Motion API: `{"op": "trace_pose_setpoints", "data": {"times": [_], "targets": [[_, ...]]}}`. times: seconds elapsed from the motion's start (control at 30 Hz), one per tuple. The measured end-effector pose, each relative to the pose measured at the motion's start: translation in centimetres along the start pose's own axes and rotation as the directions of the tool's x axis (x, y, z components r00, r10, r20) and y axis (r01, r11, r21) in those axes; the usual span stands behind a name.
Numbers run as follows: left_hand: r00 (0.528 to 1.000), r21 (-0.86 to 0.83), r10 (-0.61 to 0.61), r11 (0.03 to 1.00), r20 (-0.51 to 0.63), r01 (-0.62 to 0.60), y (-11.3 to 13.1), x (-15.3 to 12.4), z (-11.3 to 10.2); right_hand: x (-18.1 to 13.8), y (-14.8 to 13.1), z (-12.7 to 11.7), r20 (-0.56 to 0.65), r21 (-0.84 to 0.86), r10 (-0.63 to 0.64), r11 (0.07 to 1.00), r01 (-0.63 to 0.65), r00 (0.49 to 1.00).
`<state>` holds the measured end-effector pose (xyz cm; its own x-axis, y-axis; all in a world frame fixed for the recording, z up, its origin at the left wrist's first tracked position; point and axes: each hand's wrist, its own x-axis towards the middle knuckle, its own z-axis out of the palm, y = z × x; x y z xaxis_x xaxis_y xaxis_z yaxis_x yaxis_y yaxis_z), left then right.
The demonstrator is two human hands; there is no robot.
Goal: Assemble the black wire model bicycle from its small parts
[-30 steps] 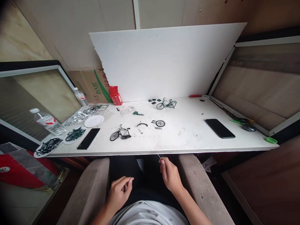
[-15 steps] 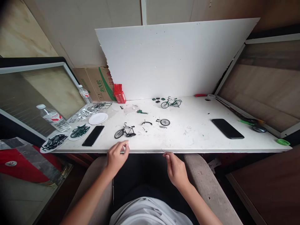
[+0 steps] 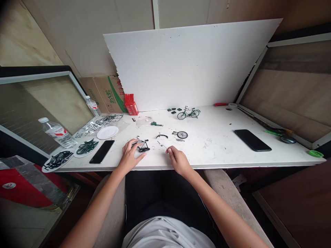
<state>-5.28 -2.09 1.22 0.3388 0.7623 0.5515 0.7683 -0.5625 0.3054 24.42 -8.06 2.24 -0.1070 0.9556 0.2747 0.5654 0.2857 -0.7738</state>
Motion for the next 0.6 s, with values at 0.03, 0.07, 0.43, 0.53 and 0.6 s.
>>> {"op": "trace_pose_setpoints", "data": {"times": [0.03, 0.07, 0.43, 0.53, 0.6], "targets": [[1.0, -0.006, -0.004, 1.0, -0.027, 0.004, -0.2, -0.1, 0.3, 0.4, 0.0, 0.3, -0.001, 0.032, 0.015, 0.999, -0.015, 1.0], [0.997, -0.013, -0.023, 1.0, -0.069, 0.022, -0.4, -0.3, 0.6, 0.7, 0.0, 0.6, -0.002, 0.071, 0.027, 0.997, -0.027, 1.0], [0.971, -0.024, -0.183, 0.983, -0.157, 0.181, -1.3, -0.9, 2.1, 2.2, 0.8, 2.2, 0.038, 0.152, 0.114, 0.981, -0.119, 0.993], [0.973, -0.027, -0.185, 0.983, -0.14, 0.183, -1.5, -0.8, 2.2, 2.3, 0.9, 2.3, 0.032, 0.167, 0.12, 0.978, -0.123, 0.992], [0.974, -0.043, -0.183, 0.983, -0.137, 0.178, -1.6, -0.8, 2.1, 2.3, 0.8, 2.3, 0.026, 0.162, 0.118, 0.979, -0.121, 0.993]]}}
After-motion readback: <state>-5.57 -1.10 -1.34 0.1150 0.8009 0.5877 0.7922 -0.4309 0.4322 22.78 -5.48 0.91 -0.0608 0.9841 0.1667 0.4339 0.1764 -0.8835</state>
